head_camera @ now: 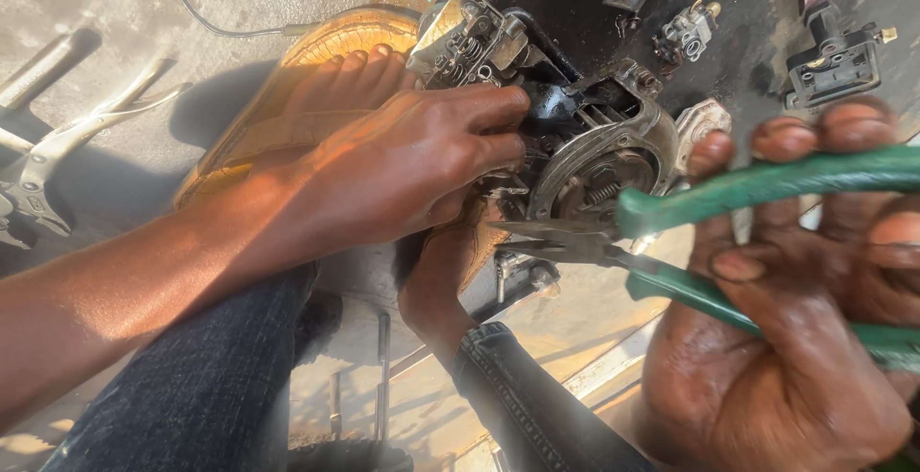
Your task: The person uses pliers and a socket wrench to adjust and tighten components on a small engine block. They manipulate internal parts, reposition the engine, and secure bolts while working on the floor.
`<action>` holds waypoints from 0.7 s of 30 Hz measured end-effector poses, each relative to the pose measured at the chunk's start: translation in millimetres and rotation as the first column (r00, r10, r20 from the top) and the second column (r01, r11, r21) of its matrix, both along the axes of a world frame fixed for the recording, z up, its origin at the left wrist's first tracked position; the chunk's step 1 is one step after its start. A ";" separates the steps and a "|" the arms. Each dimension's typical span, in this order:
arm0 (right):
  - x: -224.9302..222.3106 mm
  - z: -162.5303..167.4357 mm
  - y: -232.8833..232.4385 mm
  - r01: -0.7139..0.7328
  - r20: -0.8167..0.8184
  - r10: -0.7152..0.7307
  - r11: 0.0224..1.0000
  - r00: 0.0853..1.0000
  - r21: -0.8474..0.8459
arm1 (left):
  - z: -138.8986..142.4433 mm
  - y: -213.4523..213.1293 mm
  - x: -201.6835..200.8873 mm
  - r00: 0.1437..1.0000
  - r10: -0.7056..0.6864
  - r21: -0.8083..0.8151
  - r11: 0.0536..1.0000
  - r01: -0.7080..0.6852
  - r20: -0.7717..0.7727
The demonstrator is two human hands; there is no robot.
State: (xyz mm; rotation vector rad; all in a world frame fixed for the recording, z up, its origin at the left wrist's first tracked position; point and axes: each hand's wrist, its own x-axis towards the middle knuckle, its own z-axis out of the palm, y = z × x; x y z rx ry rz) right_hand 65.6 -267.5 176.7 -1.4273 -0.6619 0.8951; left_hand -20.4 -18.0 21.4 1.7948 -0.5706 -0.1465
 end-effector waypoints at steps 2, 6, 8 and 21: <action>6.0 6.8 0.6 -0.066 -0.036 0.066 0.998 0.997 0.001 | 0.2 -1.2 0.1 0.999 -0.023 0.000 1.000 0.023 -0.031; 13.6 19.2 4.1 -0.188 -0.082 0.186 0.982 0.979 -0.017 | -0.5 -3.0 1.5 0.997 -0.053 -0.046 0.998 0.050 -0.063; 15.8 24.5 6.6 -0.241 -0.102 0.237 0.970 0.966 -0.025 | -2.1 -4.5 2.4 1.000 -0.009 -0.001 1.000 0.009 0.023; 27.7 27.1 39.3 -0.450 -0.272 0.432 0.893 0.860 -0.004 | -0.2 -12.0 10.2 0.999 0.028 -0.093 0.995 -0.031 -0.032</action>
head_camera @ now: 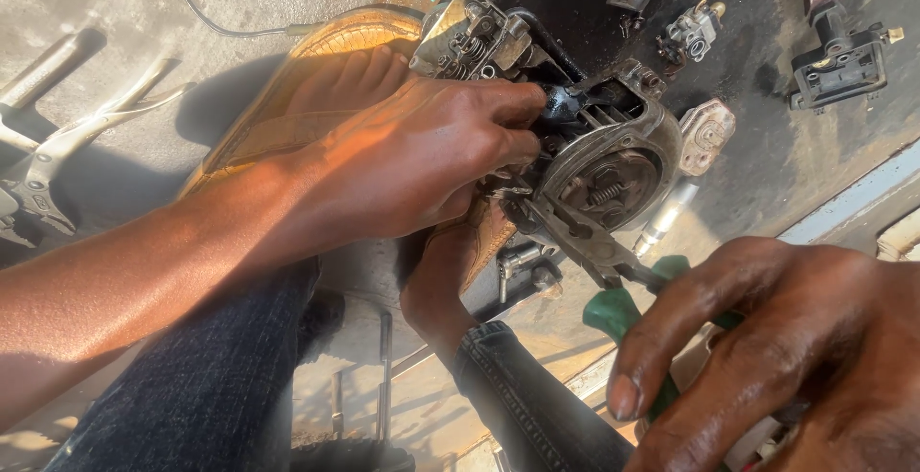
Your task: The person uses pliers and a socket wrench to adjust and tighten components on a small engine block. They manipulate internal parts, reposition the engine, and secure bolts while working on the floor.
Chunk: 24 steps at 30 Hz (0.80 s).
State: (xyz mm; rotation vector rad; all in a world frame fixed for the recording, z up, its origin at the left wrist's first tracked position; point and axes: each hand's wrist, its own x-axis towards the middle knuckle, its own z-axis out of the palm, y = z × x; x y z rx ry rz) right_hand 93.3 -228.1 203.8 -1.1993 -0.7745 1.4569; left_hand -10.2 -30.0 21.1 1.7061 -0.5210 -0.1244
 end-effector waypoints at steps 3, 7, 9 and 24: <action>0.2 3.0 13.9 -0.015 -0.002 0.015 0.999 1.000 -0.033 | 3.4 6.2 2.7 0.995 -0.094 0.023 0.995 0.094 0.024; -1.1 4.0 29.5 -0.009 -0.024 0.008 0.998 1.000 -0.061 | 5.8 5.3 3.7 0.997 -0.081 0.044 0.996 0.082 -0.019; 4.7 0.6 32.1 -0.057 -0.027 0.056 0.998 0.998 -0.033 | 6.0 7.3 3.3 0.989 -0.137 0.056 0.989 0.141 -0.056; 3.9 -10.5 14.6 -0.085 -0.006 0.085 0.995 0.996 0.058 | 1.5 1.9 -1.1 0.985 -0.114 0.047 0.992 0.120 -0.126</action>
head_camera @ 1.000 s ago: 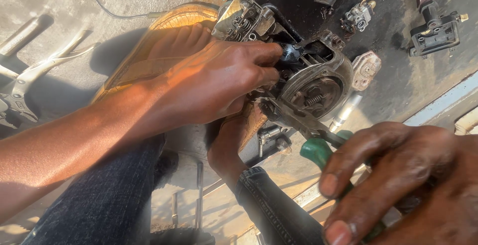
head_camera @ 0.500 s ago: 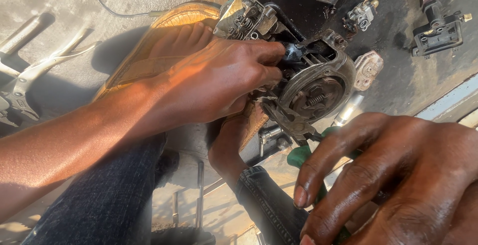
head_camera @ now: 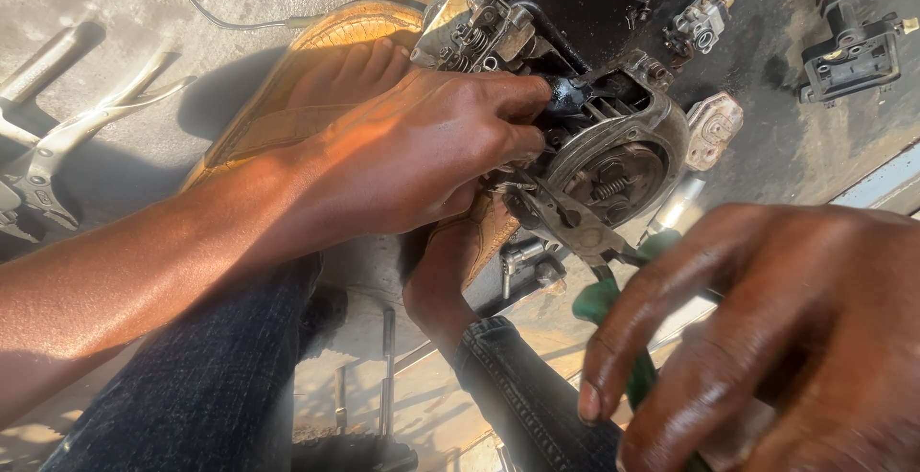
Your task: The person uses pliers and a socket wrench to adjust and tighten components on a small engine block. They manipulate internal parts, reposition the engine, and secure bolts while working on the floor.
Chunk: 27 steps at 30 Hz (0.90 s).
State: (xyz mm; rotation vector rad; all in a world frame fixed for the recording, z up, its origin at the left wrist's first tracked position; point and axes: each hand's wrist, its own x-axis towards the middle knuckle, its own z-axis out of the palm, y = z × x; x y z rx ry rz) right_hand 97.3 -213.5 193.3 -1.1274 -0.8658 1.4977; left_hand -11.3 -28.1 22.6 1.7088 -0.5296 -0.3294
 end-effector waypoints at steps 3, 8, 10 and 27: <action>4.2 -0.2 9.0 -0.030 0.006 0.030 1.000 1.000 -0.004 | -2.5 -0.7 -0.3 0.994 0.042 -0.056 0.998 -0.037 0.103; 13.7 -1.6 23.9 -0.113 0.014 0.113 0.994 0.993 -0.008 | 5.0 2.5 5.6 0.980 0.055 -0.010 0.998 -0.054 0.189; 13.2 -0.8 30.0 -0.098 -0.001 0.098 0.994 0.995 -0.037 | 8.6 7.8 6.8 0.986 0.006 0.028 1.000 -0.011 0.168; -19.7 -8.0 -4.6 0.248 0.067 -0.245 0.968 0.967 -0.032 | 5.3 8.5 4.1 0.988 -0.109 0.133 0.987 0.094 0.113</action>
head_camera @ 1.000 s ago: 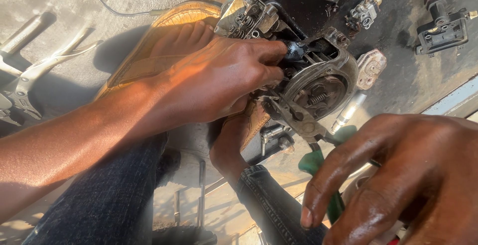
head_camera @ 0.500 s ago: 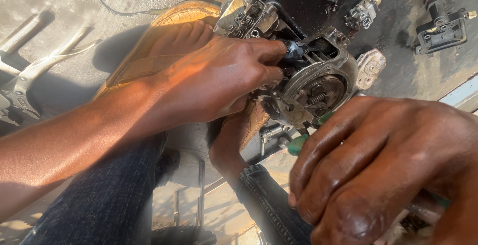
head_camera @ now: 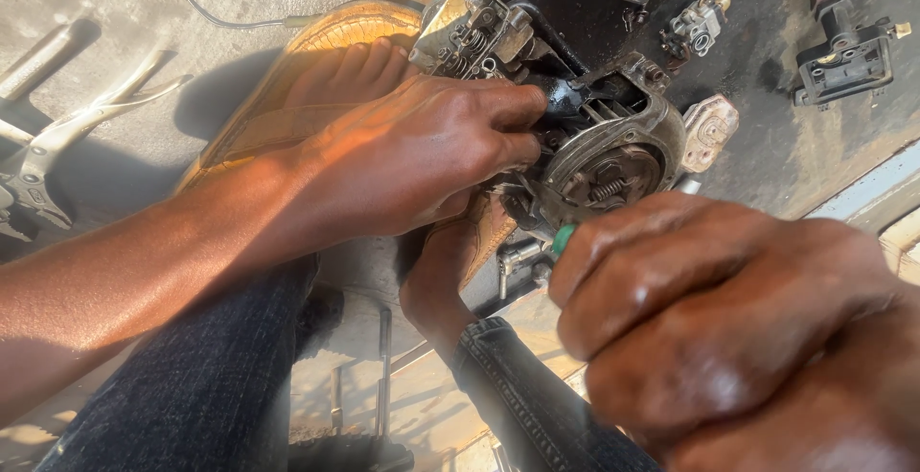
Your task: The person uses pliers and a socket wrench to adjust and tighten components on a small engine block. They manipulate internal parts, reposition the engine, and secure bolts while working on the floor.
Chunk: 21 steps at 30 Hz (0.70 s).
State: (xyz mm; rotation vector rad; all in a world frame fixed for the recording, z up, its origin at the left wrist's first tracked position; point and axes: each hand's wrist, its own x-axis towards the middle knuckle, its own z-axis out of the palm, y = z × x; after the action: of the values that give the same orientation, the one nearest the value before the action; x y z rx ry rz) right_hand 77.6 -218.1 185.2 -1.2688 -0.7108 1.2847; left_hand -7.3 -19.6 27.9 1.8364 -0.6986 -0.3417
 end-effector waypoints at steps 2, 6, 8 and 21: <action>-10.8 -7.4 -2.5 0.108 0.017 -0.108 0.994 0.994 0.015 | -2.1 -0.1 -1.5 0.999 0.033 -0.026 0.999 -0.032 0.041; -38.3 -20.6 -12.1 0.545 -0.135 -0.556 0.831 0.820 -0.109 | -9.8 -3.3 -7.9 0.998 0.039 0.019 0.999 -0.040 0.050; -53.5 -15.1 -20.4 0.642 0.040 -0.648 0.742 0.760 -0.192 | -13.6 -7.1 -11.7 0.990 0.101 -0.002 0.995 -0.101 0.094; -74.9 17.5 11.0 0.746 0.696 -0.430 0.625 0.575 -0.230 | -9.9 -2.2 -9.6 0.992 0.083 -0.001 0.997 -0.083 0.098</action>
State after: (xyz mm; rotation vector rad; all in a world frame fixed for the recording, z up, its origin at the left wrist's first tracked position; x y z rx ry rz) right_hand 2.6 -207.1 202.8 -2.1778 -0.2475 0.4530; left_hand -16.9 -21.8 17.9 1.8886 -0.6863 -0.1995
